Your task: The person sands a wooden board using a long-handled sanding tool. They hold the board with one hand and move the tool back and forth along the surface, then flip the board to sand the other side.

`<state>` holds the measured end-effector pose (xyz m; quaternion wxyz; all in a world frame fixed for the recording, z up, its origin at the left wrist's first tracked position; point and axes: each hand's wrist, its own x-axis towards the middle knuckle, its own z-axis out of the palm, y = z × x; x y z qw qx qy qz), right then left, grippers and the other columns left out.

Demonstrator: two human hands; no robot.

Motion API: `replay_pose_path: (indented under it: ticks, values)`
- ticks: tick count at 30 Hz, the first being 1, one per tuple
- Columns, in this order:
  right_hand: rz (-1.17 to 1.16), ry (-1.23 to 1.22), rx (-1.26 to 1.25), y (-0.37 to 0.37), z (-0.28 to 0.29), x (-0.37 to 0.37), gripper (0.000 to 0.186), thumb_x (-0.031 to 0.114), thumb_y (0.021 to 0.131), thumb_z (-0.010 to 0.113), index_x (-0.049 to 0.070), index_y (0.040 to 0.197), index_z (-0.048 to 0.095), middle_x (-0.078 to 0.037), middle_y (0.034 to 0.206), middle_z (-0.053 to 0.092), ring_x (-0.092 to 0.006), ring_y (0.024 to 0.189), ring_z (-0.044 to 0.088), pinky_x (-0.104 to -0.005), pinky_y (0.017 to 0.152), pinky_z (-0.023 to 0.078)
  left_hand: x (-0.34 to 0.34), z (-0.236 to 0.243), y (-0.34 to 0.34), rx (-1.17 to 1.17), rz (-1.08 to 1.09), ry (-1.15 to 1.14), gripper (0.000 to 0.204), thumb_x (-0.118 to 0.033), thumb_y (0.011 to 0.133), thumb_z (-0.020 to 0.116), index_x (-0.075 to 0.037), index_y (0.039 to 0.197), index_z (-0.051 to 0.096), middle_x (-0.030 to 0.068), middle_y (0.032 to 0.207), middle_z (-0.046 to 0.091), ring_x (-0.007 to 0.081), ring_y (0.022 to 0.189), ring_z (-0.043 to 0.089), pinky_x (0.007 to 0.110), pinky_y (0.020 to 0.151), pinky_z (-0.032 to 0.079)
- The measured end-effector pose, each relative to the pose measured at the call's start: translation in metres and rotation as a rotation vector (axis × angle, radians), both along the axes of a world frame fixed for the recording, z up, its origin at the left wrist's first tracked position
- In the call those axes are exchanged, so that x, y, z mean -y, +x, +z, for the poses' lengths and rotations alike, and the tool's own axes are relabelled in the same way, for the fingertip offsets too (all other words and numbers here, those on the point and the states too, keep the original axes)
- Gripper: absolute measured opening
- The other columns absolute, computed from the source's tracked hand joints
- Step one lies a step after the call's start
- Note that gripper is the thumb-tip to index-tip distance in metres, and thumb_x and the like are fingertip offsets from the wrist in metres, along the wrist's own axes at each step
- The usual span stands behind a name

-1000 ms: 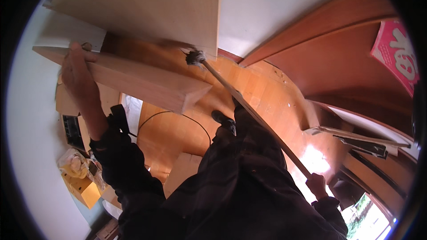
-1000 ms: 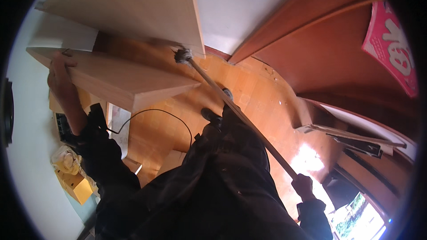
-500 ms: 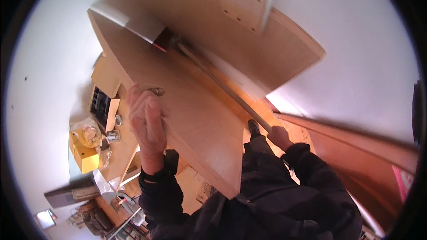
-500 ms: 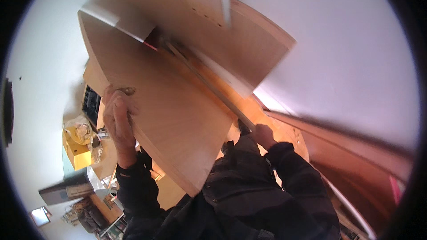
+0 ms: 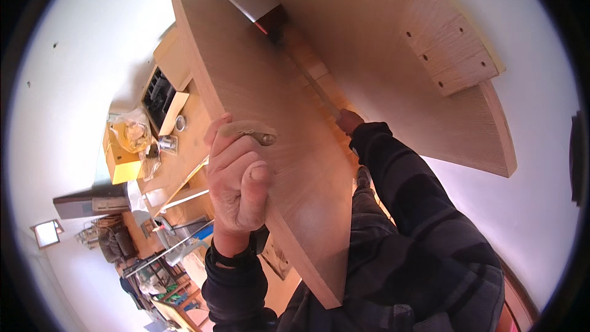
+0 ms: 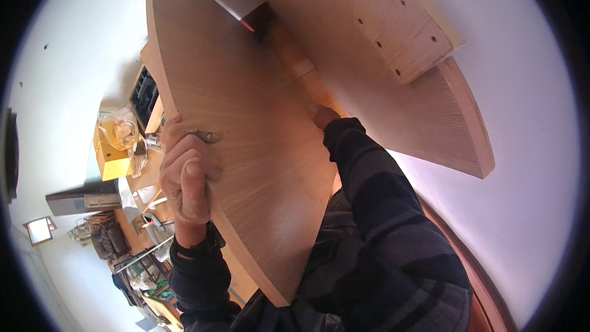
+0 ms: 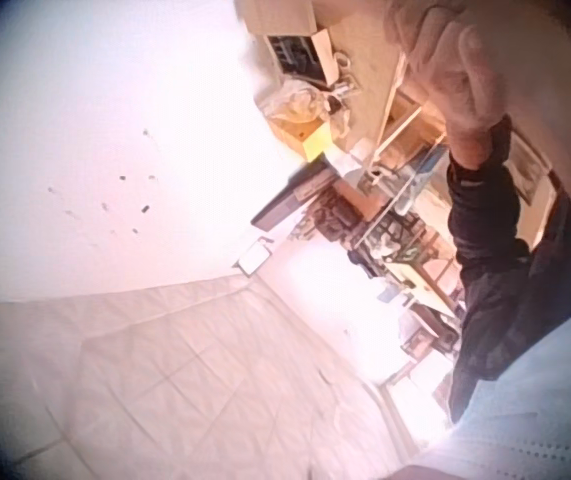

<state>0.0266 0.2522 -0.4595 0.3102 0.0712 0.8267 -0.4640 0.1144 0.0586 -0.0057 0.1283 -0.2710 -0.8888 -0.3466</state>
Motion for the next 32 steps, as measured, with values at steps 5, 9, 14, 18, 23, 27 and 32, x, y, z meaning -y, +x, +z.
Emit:
replay_pose_path:
  ticks: [5,9,14,18,23,27,32]
  values:
    - [0.087,0.113,-0.260,0.041,0.000,-0.014,0.034,0.027,0.096,0.063,0.002,0.118,0.060,-0.025,0.090,0.070,-0.0382,0.079,0.071,-0.0503,0.069,0.056,0.003,-0.001,-0.001,-0.001,-0.019,0.005,0.044,-0.031,0.100,0.050,-0.008,0.063,0.053,0.0059,0.070,0.054,0.0306,0.088,0.059,0.051,0.111,0.034]
    - [0.080,0.188,-0.331,0.072,0.000,-0.036,0.035,0.027,0.094,0.065,0.002,0.117,0.059,-0.027,0.094,0.071,-0.0456,0.091,0.070,-0.0568,0.078,0.054,0.002,-0.001,0.000,-0.008,-0.028,0.012,0.044,-0.030,0.101,0.048,-0.008,0.063,0.051,0.0057,0.069,0.052,0.0303,0.087,0.057,0.050,0.112,0.032]
    - [0.202,0.262,-0.288,0.132,0.011,-0.074,0.041,0.027,0.094,0.064,0.002,0.125,0.056,-0.027,0.095,0.072,-0.0462,0.091,0.070,-0.0570,0.079,0.054,0.002,-0.006,0.002,-0.023,-0.024,0.042,0.046,-0.029,0.103,0.045,-0.004,0.064,0.052,0.0088,0.071,0.054,0.0322,0.092,0.057,0.049,0.114,0.031]
    - [0.229,0.263,-0.319,0.207,0.018,-0.119,0.047,0.025,0.095,0.060,0.001,0.135,0.052,-0.027,0.094,0.073,-0.0463,0.092,0.070,-0.0557,0.078,0.055,-0.003,-0.007,0.003,-0.036,-0.023,0.082,0.048,-0.029,0.104,0.041,-0.003,0.066,0.055,0.0107,0.073,0.056,0.0333,0.095,0.058,0.047,0.115,0.031]
    - [0.191,0.268,-0.183,0.310,0.027,-0.163,0.058,0.032,0.096,0.066,0.007,0.146,0.048,-0.028,0.095,0.072,-0.0484,0.091,0.069,-0.0570,0.076,0.054,-0.004,-0.004,0.005,-0.054,-0.027,0.055,0.049,-0.027,0.106,0.038,-0.003,0.065,0.054,0.0106,0.074,0.058,0.0320,0.097,0.059,0.047,0.114,0.033]
    - [0.188,0.322,-0.134,0.407,0.046,-0.195,0.063,0.032,0.096,0.068,0.009,0.151,0.045,-0.024,0.096,0.072,-0.0453,0.087,0.070,-0.0556,0.073,0.054,-0.006,-0.005,0.006,-0.096,-0.051,0.034,0.050,-0.026,0.108,0.035,-0.005,0.066,0.052,0.0091,0.074,0.057,0.0293,0.097,0.058,0.047,0.112,0.036]
    - [0.189,0.391,0.001,0.526,0.095,-0.223,0.065,0.028,0.097,0.070,0.012,0.154,0.044,-0.023,0.096,0.073,-0.0405,0.085,0.072,-0.0509,0.072,0.056,-0.007,-0.005,0.007,-0.063,-0.047,0.070,0.048,-0.026,0.106,0.039,-0.005,0.066,0.053,0.0113,0.077,0.060,0.0321,0.103,0.058,0.046,0.114,0.034]
